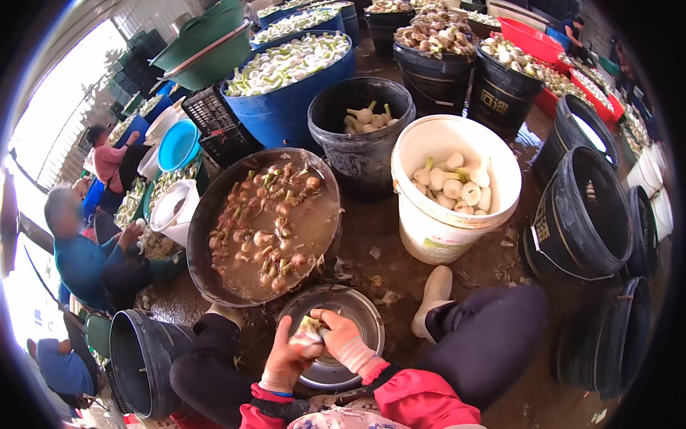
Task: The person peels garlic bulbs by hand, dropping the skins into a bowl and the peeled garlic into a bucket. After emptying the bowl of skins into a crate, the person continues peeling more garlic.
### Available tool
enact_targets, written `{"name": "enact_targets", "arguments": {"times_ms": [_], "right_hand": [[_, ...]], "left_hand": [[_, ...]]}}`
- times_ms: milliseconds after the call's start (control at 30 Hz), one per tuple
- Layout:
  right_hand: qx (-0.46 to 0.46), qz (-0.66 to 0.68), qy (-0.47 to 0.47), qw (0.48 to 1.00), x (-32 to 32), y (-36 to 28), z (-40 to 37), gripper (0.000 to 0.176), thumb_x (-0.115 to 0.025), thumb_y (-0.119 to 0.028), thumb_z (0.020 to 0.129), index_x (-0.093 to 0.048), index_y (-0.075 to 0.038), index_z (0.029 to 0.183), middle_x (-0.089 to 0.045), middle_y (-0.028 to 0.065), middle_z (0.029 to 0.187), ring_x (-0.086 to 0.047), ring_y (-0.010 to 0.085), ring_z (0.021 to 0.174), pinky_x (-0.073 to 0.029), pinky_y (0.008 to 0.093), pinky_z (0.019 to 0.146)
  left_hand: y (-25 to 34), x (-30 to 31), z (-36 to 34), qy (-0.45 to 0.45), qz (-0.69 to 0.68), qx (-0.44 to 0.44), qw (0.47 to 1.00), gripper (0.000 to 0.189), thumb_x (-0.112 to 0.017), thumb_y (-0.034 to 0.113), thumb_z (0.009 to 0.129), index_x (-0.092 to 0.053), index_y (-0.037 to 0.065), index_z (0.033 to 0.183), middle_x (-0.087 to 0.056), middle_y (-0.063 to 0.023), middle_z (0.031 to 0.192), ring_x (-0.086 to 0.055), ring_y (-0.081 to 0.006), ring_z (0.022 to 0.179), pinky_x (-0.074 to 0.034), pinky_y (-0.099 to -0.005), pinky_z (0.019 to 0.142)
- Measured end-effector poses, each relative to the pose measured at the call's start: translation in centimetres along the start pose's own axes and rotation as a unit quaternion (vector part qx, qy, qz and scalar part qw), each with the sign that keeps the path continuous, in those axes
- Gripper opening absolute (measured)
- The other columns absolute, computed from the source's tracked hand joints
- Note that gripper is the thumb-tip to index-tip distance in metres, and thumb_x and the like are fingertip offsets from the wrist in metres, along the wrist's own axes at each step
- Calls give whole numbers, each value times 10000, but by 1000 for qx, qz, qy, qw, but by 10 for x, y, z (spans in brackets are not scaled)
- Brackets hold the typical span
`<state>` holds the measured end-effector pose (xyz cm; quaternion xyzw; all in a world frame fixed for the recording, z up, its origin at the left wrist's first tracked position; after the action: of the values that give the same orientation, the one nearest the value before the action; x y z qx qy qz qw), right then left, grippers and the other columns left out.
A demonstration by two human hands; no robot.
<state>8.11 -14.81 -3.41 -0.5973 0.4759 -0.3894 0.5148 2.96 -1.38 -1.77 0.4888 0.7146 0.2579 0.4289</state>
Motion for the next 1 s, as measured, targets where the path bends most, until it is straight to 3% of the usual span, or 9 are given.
{"name": "enact_targets", "arguments": {"times_ms": [133, 267, 333, 467, 600, 700, 733, 800, 1000], "right_hand": [[-113, 278, -95, 949, -10, -8, -3, 364, -514, 37, 856, -576, -30, 1208, -617, 46, 1125, -600, 141, 988, -492, 255, 839], [-204, 370, -153, 893, -16, -1, -1, 385, -552, 58, 837, -569, -29, 1212, -600, 59, 1111, -585, 125, 988, -500, 250, 824], [-169, 322, -132, 922, -17, -5, -4, 358, -623, 29, 797, -608, -32, 1150, -622, 40, 1027, -602, 125, 922, -516, 261, 769], [-258, 129, -116, 950, -23, 23, -11, 211, -673, -9, 771, -669, -13, 983, -649, 25, 838, -611, 124, 767, -516, 270, 681], [-243, 118, -143, 952, -27, 2, -12, 219, -716, -130, 792, -677, -6, 969, -652, 24, 801, -603, 94, 732, -503, 253, 651], [-238, 235, -76, 939, -24, 19, -6, 229, -705, -122, 794, -666, 22, 967, -651, 29, 802, -603, 90, 733, -495, 249, 643], [-239, 238, -73, 938, -25, 26, -3, 229, -705, -122, 794, -666, 22, 967, -651, 29, 802, -603, 90, 733, -495, 249, 643], [-250, 82, -152, 953, -38, 38, -7, 240, -689, -127, 792, -669, -9, 999, -661, 50, 803, -603, 102, 751, -493, 268, 676], [-146, -120, -220, 957, -43, 14, -9, 253, -628, -110, 779, -684, -112, 1025, -685, 117, 859, -638, 220, 801, -479, 321, 752]], "left_hand": [[-14, 4, 4, -83, -383, 87, 916, 550, -578, 472, 850, -440, 174, 1291, -591, -154, 1109, -624, -309, 762, -384, -295, 420], [-28, 15, 11, -64, -360, 74, 928, 618, -529, 598, 851, -453, 159, 1279, -578, -139, 1144, -623, -315, 810, -436, -323, 468], [-30, 24, 8, 92, -151, 11, 984, 793, -494, 754, 764, -449, 162, 1289, -609, -128, 1033, -603, -284, 826, -493, -370, 589], [9, 24, 14, 180, -162, -22, 970, 918, -507, 732, 772, -311, 49, 1354, -584, -122, 989, -601, -303, 885, -510, -482, 793], [20, 55, 38, 293, -97, -34, 950, 925, -436, 728, 826, -264, -1, 1370, -571, -124, 975, -603, -266, 854, -519, -394, 752], [15, 29, 34, 90, -173, -55, 979, 738, -431, 579, 912, -288, -7, 1336, -637, -186, 1019, -608, -315, 1006, -484, -426, 882], [-3, 38, 37, 75, -147, -68, 984, 761, -599, 461, 866, -248, -5, 1354, -596, -168, 1098, -586, -286, 1028, -475, -411, 890], [-19, 36, 17, 112, 86, -313, 939, 882, -763, 321, 762, -212, -9, 1367, -528, -139, 1180, -544, -238, 1057, -470, -370, 880], [-9, 53, 20, 79, -50, -82, 992, 730, -797, 371, 727, -408, 7, 1226, -575, -134, 1051, -579, -235, 981, -496, -357, 850]]}}
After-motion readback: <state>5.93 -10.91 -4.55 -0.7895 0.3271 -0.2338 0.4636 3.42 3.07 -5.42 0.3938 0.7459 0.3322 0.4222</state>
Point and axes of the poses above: each hand's wrist, its own z-axis towards the middle knuckle, its own x-axis out of the back of the hand, y = z × x, the point moved 6 cm from there along z, towards the middle knuckle
